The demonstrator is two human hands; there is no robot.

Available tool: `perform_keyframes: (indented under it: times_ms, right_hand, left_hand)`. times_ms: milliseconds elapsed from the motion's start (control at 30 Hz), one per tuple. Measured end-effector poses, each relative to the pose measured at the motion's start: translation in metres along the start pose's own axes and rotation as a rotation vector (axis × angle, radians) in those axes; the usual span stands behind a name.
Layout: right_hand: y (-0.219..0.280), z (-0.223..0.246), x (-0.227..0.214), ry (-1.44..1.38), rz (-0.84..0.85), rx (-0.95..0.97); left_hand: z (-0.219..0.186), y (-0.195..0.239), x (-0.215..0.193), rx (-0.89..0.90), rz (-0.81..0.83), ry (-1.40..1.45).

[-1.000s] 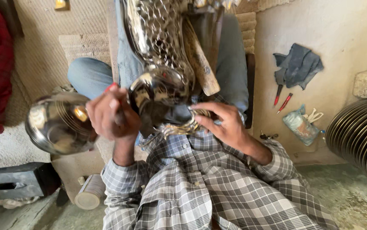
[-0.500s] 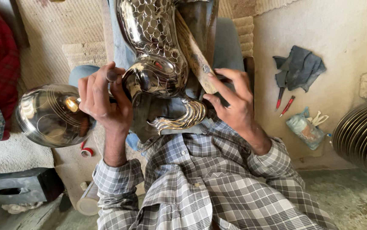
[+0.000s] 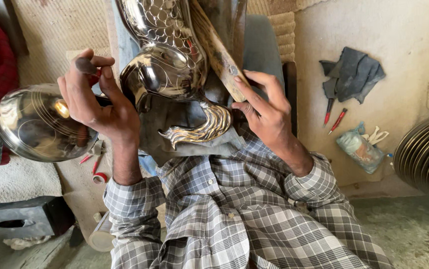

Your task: The person uses a hammer and chisel to engrave a decorative pattern on a polished metal object. They repeatedly strike the chisel to create a textured design on the surface.

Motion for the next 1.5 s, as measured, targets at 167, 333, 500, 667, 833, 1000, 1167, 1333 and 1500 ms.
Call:
perform_keyframes:
  times_ms: [167, 333, 500, 667, 833, 1000, 1167, 1333, 1500]
  right_hand:
    - [0.039, -0.052, -0.009, -0.123, -0.116, 0.077]
    - [0.125, -0.135, -0.009, 0.397, 0.062, 0.352]
    - [0.213, -0.175, 0.024, 0.443, 0.343, 0.621]
    - [0.21, -0.173, 0.014, 0.287, 0.116, 0.404]
    - [0.17, -0.126, -0.04, -0.466, -0.098, 0.687]
    - [0.117, -0.072, -0.071, -0.751, -0.101, 0.422]
    - [0.097, -0.059, -0.081, -0.319, -0.073, 0.431]
    - [0.087, -0.062, -0.087, -0.318, -0.177, 0.209]
    - [0.073, -0.065, -0.097, 0.019, -0.197, 0.042]
  left_hand:
    - [-0.011, -0.006, -0.01, 0.147, 0.022, -0.034]
    - [-0.05, -0.027, -0.036, 0.132, 0.138, 0.161]
    - [-0.075, -0.056, -0.004, 0.016, 0.518, 0.573]
    - [-0.093, -0.073, 0.028, -0.028, 0.776, 0.68]
    - [-0.102, -0.088, 0.051, 0.093, 0.918, 0.575]
    - [-0.108, -0.101, 0.057, 0.226, 1.101, 0.537]
    - [-0.11, -0.108, 0.063, 0.341, 1.163, 0.531]
    - [-0.11, -0.108, 0.067, 0.449, 1.204, 0.502]
    - [-0.104, -0.105, 0.064, 0.449, 1.203, 0.488]
Point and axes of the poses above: each hand's wrist, its own y-axis away from the middle knuckle, its own x-axis out of the palm, z = x × y, the point moved 3 cm from there along -y, towards the middle knuckle, and after that the axes turned 5 degrees about y, right-handed, at the moved point
